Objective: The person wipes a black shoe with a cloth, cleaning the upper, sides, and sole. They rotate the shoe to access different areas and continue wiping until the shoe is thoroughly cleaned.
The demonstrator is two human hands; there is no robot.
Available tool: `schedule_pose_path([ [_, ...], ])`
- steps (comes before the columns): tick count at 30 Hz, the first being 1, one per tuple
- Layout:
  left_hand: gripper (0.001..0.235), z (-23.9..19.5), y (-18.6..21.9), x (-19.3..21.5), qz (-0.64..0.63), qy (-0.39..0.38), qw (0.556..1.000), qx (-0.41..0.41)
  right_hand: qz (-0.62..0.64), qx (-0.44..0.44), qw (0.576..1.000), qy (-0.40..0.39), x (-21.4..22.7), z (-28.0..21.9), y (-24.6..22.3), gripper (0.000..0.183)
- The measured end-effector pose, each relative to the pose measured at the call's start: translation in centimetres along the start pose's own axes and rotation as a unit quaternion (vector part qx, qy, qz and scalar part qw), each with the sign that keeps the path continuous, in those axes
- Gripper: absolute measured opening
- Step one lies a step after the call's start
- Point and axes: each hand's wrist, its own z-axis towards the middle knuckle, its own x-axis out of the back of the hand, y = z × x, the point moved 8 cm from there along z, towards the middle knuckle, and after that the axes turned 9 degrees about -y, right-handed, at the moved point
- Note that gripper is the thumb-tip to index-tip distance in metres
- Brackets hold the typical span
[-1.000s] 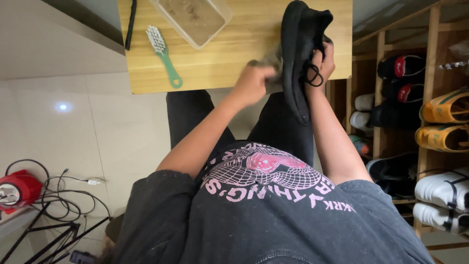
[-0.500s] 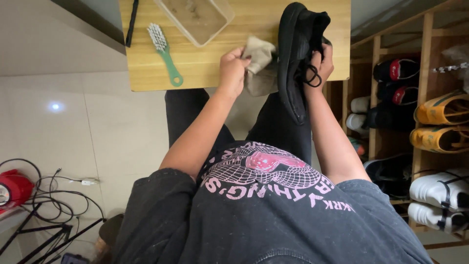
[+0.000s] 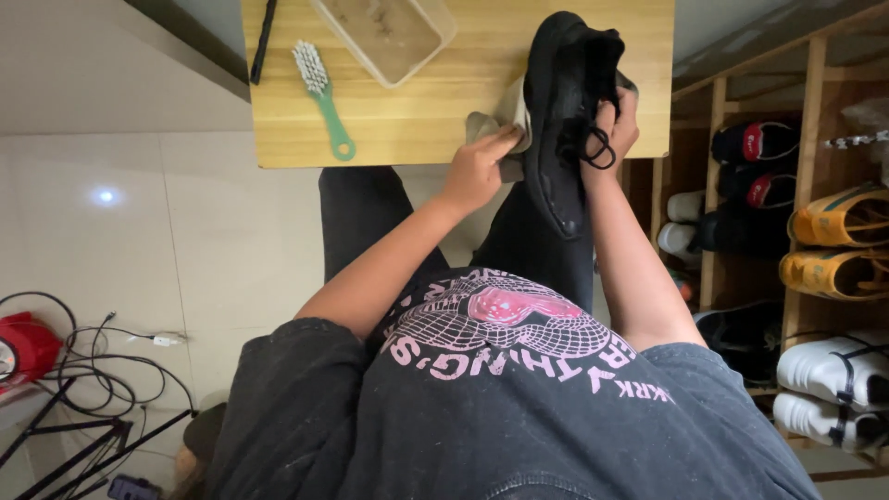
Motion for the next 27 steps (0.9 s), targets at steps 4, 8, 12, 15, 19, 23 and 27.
schedule_pose_path([
  [4,0.043,0.5,0.1,-1.2,0.015,-0.07,0.997,-0.031,0.01,0.001,1.0,-0.001,0.1,-0.1,0.1,0.021],
  [8,0.044,1.4,-3.5,0.6,-0.155,0.076,0.95,0.258,0.011,0.023,1.0,-0.004,0.3,-0.3,-1.1,0.023],
  [12,0.016,3.0,3.2,2.1,-0.13,0.076,0.98,0.132,0.013,-0.014,1.0,0.007,0.3,-0.3,-0.8,0.023],
  [15,0.036,2.3,1.8,-0.7,-0.055,0.054,0.996,0.055,0.016,-0.003,1.0,0.002,0.4,-0.6,-2.0,0.025],
  [19,0.032,0.8,2.0,-0.6,-0.08,0.048,0.994,0.058,0.005,-0.001,1.0,0.016,0.6,-0.6,-2.1,0.024],
  [23,0.029,-0.3,1.0,-4.2,-0.114,-0.065,0.991,0.037,0.003,-0.023,1.0,0.017,0.5,-0.1,0.0,0.027],
  [27,0.031,0.1,-3.0,-2.9,-0.201,-0.015,0.929,0.31,-0.001,0.006,1.0,0.009,0.8,-0.6,-1.4,0.024],
])
